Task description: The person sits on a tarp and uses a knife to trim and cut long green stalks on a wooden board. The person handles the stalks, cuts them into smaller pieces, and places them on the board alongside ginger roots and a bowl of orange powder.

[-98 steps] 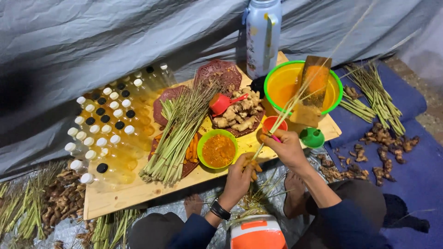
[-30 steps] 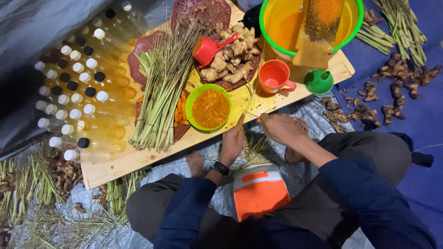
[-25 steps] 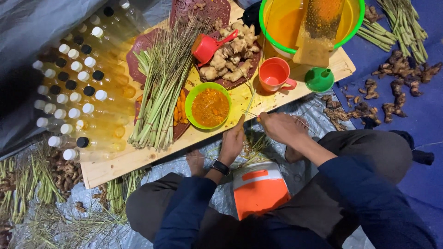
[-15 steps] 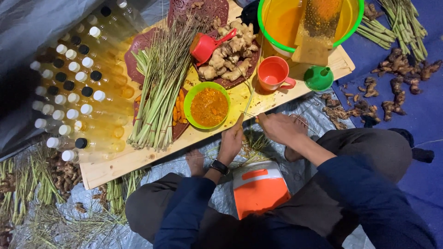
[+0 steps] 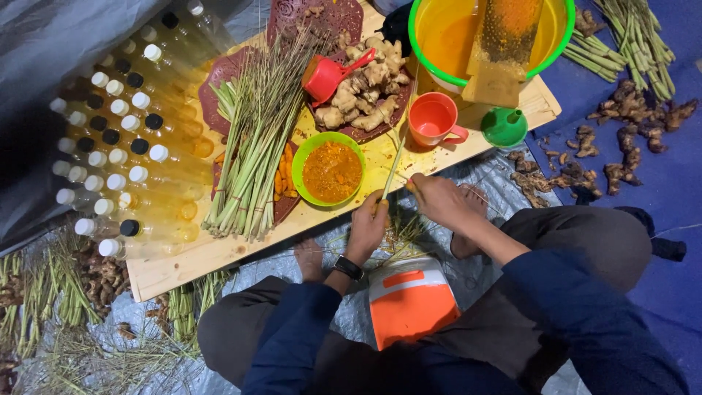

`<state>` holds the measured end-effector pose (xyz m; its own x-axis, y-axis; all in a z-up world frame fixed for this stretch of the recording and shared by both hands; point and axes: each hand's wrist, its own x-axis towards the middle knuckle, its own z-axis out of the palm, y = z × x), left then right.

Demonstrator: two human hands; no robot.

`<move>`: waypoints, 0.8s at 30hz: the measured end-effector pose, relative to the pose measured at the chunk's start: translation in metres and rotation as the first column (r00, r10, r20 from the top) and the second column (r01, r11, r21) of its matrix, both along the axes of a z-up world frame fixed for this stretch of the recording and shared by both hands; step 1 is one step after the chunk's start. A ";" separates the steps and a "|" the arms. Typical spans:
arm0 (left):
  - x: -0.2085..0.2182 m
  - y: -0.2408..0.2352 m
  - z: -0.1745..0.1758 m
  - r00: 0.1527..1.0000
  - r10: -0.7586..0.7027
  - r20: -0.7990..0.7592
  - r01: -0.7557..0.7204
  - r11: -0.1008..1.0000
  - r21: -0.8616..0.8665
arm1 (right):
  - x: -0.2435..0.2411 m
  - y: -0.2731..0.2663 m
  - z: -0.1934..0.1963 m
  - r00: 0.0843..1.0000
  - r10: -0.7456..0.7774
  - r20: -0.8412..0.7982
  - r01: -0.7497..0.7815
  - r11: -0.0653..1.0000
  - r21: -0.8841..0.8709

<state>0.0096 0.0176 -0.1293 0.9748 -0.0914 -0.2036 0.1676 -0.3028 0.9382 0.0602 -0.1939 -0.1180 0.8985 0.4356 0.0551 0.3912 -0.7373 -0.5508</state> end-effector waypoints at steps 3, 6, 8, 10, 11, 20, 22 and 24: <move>-0.001 -0.007 0.002 0.997 0.068 -0.044 -0.077 0.962 -0.263 | -0.004 0.007 0.026 0.974 -0.178 -0.143 0.211 0.938 0.274; -0.003 -0.009 0.010 0.991 0.075 -0.112 -0.117 0.893 -0.434 | -0.001 0.011 0.026 0.933 -0.273 -0.233 0.355 0.802 0.481; -0.005 -0.010 0.021 0.992 0.068 -0.110 -0.113 0.873 -0.474 | -0.004 0.017 0.053 0.927 -0.264 -0.267 0.372 0.742 0.558; -0.007 -0.013 0.037 0.992 0.060 -0.106 -0.107 0.852 -0.513 | -0.004 0.024 0.075 0.921 -0.251 -0.298 0.387 0.675 0.628; -0.009 -0.015 0.048 0.988 0.063 -0.139 -0.127 0.839 -0.529 | -0.004 0.028 0.083 0.923 -0.265 -0.279 0.384 0.658 0.648; -0.018 -0.026 0.082 0.984 0.043 -0.172 -0.135 0.807 -0.574 | 0.014 0.030 0.084 0.899 -0.250 -0.359 0.433 0.397 0.809; -0.018 -0.029 0.088 0.984 0.071 -0.165 -0.156 0.796 -0.584 | 0.016 0.033 0.085 0.897 -0.230 -0.377 0.440 0.382 0.813; -0.019 -0.031 0.094 0.981 0.095 -0.169 -0.179 0.775 -0.606 | 0.015 0.038 0.091 0.855 -0.189 -0.482 0.518 0.291 0.805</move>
<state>-0.0091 -0.0133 -0.0357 0.9578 -0.1051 -0.2674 0.2872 0.3673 0.8846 0.0748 -0.1554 -0.0271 0.9934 -0.0952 -0.0637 -0.0405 0.2283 -0.9727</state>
